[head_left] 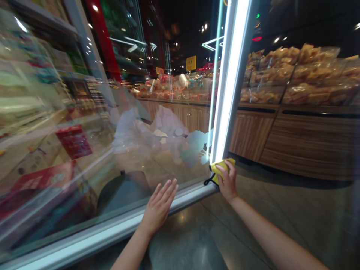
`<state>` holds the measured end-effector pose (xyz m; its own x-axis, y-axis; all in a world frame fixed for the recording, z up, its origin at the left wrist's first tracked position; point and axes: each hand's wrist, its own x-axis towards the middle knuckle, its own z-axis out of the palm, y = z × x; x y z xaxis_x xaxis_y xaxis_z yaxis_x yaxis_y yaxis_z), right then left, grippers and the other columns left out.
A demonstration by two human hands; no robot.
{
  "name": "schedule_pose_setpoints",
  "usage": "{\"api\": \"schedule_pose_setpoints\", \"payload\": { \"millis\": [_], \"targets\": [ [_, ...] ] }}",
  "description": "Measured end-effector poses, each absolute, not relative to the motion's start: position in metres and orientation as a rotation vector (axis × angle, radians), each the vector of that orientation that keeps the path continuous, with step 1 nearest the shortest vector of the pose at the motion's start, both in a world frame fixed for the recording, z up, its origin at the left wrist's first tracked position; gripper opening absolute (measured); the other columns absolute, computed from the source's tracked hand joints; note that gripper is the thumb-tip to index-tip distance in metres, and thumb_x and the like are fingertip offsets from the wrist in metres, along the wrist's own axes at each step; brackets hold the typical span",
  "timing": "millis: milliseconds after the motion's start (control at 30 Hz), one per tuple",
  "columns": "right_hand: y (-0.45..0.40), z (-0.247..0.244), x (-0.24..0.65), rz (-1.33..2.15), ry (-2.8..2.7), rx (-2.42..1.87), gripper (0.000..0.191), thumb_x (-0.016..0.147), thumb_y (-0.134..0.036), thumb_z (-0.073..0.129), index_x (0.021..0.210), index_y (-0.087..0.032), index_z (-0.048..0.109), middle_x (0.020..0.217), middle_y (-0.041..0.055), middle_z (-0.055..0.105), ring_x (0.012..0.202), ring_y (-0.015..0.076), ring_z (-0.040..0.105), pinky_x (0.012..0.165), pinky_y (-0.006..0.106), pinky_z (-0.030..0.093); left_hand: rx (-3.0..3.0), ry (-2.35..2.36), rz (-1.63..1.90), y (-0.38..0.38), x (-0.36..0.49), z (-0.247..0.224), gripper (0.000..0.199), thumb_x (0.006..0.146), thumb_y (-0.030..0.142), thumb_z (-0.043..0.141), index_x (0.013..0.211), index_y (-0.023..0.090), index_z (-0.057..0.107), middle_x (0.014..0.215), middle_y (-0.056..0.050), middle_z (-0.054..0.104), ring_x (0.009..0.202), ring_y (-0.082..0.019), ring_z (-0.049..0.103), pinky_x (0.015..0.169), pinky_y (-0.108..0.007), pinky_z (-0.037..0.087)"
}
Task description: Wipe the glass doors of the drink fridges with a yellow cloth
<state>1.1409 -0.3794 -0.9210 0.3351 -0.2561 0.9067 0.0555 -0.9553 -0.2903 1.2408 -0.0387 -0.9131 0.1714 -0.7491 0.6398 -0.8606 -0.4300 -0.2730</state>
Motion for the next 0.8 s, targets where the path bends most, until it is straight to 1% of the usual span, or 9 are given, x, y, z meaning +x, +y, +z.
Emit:
{"api": "schedule_pose_setpoints", "payload": {
  "millis": [67, 167, 300, 433, 533, 600, 667, 733, 800],
  "targets": [
    [-0.380, -0.924, 1.143, -1.629, 0.171, -2.327, 0.029, 0.095, -0.020, 0.054, 0.115, -0.027, 0.073, 0.141, 0.0099, 0.050, 0.131, 0.0302, 0.050, 0.110, 0.056, 0.045, 2.259, -1.579, 1.108, -0.041, 1.240, -0.911, 0.066, 0.090, 0.008, 0.046, 0.155, 0.017, 0.049, 0.162, -0.005, 0.047, 0.161, -0.017, 0.021, 0.134, -0.037, 0.006],
    [-0.385, -0.899, 1.150, -1.655, 0.148, -2.237, 0.024, 0.093, -0.024, 0.059, 0.110, -0.026, 0.077, 0.142, 0.0102, 0.048, 0.136, 0.0312, 0.048, 0.115, 0.056, 0.041, 2.235, -1.579, 1.106, -0.045, 1.236, -0.908, 0.064, 0.091, 0.009, 0.045, 0.154, 0.016, 0.050, 0.163, -0.005, 0.047, 0.161, -0.018, 0.019, 0.134, -0.037, 0.005],
    [-0.381, -0.867, 1.159, -1.715, 0.162, -2.027, 0.025, 0.094, -0.029, 0.063, 0.113, -0.025, 0.077, 0.149, 0.0106, 0.047, 0.143, 0.0294, 0.046, 0.122, 0.052, 0.035, 2.217, -1.605, 1.077, -0.057, 1.231, -0.907, 0.066, 0.091, 0.008, 0.045, 0.156, 0.017, 0.048, 0.163, -0.005, 0.047, 0.161, -0.018, 0.019, 0.134, -0.038, 0.005],
    [-0.380, -0.860, 1.156, -1.538, 0.143, -1.954, 0.028, 0.096, -0.031, 0.062, 0.118, -0.027, 0.078, 0.155, 0.0085, 0.052, 0.146, 0.0284, 0.047, 0.124, 0.052, 0.034, 2.163, -1.628, 1.068, -0.086, 1.225, -0.906, 0.068, 0.089, 0.006, 0.046, 0.157, 0.016, 0.046, 0.165, -0.005, 0.043, 0.163, -0.018, 0.011, 0.133, -0.039, 0.004],
    [-0.392, -0.820, 1.160, -1.461, 0.030, -1.953, 0.030, 0.097, -0.031, 0.061, 0.121, -0.030, 0.078, 0.155, 0.0037, 0.056, 0.147, 0.0256, 0.047, 0.126, 0.050, 0.031, 2.121, -1.649, 1.066, -0.118, 1.219, -0.902, 0.071, 0.088, 0.007, 0.049, 0.159, 0.018, 0.043, 0.167, -0.003, 0.039, 0.163, -0.018, 0.010, 0.133, -0.039, 0.004],
    [-0.402, -0.780, 1.166, -1.503, -0.053, -1.958, 0.034, 0.096, -0.030, 0.061, 0.127, -0.031, 0.076, 0.158, 0.0019, 0.053, 0.151, 0.0250, 0.043, 0.127, 0.048, 0.029, 2.116, -1.661, 1.065, -0.138, 1.214, -0.896, 0.074, 0.088, 0.008, 0.050, 0.160, 0.019, 0.039, 0.169, -0.003, 0.035, 0.163, -0.019, 0.010, 0.133, -0.040, 0.004],
    [-0.408, -0.752, 1.169, -1.515, -0.105, -1.982, 0.037, 0.096, -0.030, 0.061, 0.131, -0.033, 0.073, 0.161, 0.0005, 0.050, 0.152, 0.0248, 0.041, 0.128, 0.047, 0.028, 2.108, -1.683, 1.076, -0.154, 1.209, -0.887, 0.075, 0.088, 0.010, 0.050, 0.162, 0.019, 0.036, 0.170, -0.002, 0.033, 0.163, -0.020, 0.013, 0.133, -0.041, 0.005],
    [-0.410, -0.751, 1.166, -1.454, -0.124, -2.013, 0.039, 0.097, -0.032, 0.060, 0.134, -0.034, 0.072, 0.161, 0.0000, 0.050, 0.153, 0.0247, 0.040, 0.128, 0.046, 0.029, 2.098, -1.705, 1.098, -0.164, 1.206, -0.877, 0.077, 0.089, 0.011, 0.050, 0.163, 0.019, 0.033, 0.170, -0.003, 0.033, 0.162, -0.020, 0.014, 0.133, -0.041, 0.005],
    [-0.414, -0.777, 1.157, -1.314, -0.121, -2.036, 0.037, 0.098, -0.034, 0.059, 0.133, -0.035, 0.072, 0.159, 0.0005, 0.051, 0.153, 0.0251, 0.040, 0.127, 0.047, 0.031, 2.109, -1.690, 1.118, -0.168, 1.206, -0.866, 0.079, 0.088, 0.011, 0.051, 0.164, 0.018, 0.030, 0.170, -0.003, 0.033, 0.162, -0.020, 0.014, 0.133, -0.041, 0.006]
  ]
}}
